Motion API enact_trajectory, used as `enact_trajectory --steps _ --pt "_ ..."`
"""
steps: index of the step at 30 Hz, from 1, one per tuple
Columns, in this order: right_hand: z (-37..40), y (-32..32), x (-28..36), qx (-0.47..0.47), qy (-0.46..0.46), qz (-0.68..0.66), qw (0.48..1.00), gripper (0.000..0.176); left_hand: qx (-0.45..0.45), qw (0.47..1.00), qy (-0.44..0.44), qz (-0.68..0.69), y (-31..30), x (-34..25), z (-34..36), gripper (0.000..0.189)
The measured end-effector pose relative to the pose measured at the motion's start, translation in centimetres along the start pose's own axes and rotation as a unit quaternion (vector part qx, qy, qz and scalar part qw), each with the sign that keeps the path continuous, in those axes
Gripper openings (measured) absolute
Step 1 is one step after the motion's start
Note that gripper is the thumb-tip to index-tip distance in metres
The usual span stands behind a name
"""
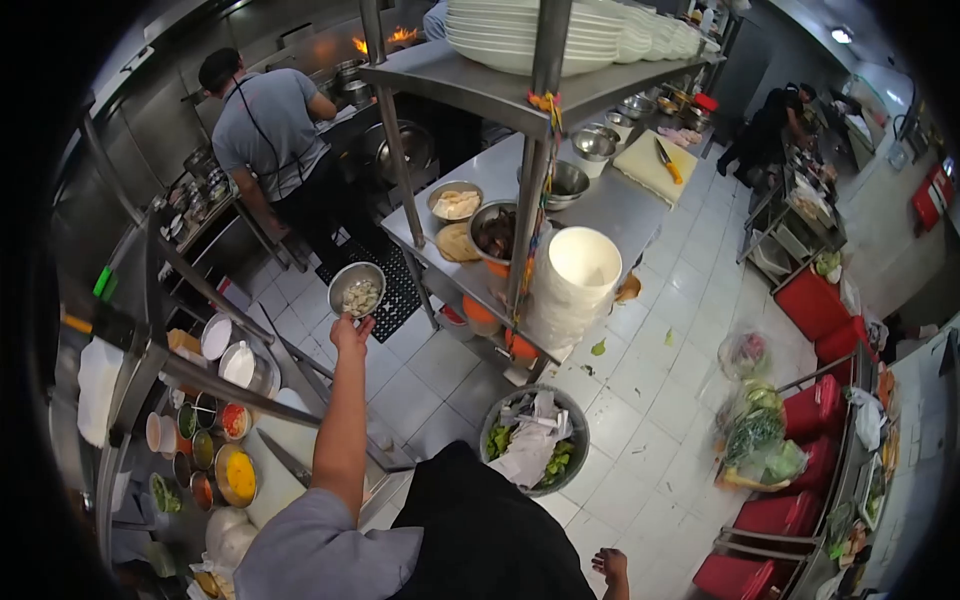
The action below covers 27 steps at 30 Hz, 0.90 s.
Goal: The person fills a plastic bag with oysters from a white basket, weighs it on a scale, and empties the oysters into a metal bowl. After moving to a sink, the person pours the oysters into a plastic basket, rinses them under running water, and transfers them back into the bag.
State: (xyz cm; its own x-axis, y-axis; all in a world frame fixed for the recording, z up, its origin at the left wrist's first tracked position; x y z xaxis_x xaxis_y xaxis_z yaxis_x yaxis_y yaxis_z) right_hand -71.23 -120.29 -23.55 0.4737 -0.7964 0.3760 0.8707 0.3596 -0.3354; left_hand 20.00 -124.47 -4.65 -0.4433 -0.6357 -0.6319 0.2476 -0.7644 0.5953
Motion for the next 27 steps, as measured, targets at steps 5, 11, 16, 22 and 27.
enact_trajectory --steps 5,11,16,22,27 --pt "-1.0 0.3 13.1 -0.031 -0.099 0.016 0.994 0.026 0.013 0.999 0.039 -0.005 5.6 0.2 -9.1 0.017" --pt "0.5 7.5 20.0 0.058 -0.059 0.126 0.989 0.03 0.073 0.995 0.029 -0.06 15.1 3.0 -15.7 0.011" --pt "6.0 11.9 26.2 0.065 -0.016 0.221 0.973 0.035 0.106 0.982 -0.04 -0.154 19.6 8.7 -20.8 0.015" --pt "6.1 11.3 26.3 0.036 -0.013 0.199 0.979 0.037 0.144 0.977 -0.073 -0.142 24.1 13.2 -19.3 0.006" --pt "2.1 9.3 23.2 0.011 -0.096 0.384 0.918 0.036 0.152 0.97 -0.076 -0.174 24.3 19.3 -23.5 0.012"
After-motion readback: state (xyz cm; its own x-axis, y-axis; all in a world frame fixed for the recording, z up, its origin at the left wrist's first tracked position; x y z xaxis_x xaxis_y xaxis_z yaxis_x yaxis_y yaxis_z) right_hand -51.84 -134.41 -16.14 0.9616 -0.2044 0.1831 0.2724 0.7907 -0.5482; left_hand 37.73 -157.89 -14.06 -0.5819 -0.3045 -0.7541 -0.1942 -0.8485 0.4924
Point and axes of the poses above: each hand's wrist, its own z-axis away from the middle knuckle, its own y-axis out of the palm, x = y × z, the point moved 10 cm from there along -z, towards the middle knuckle, and after that the axes turned 15 degrees about z, right-handed, at the moved point
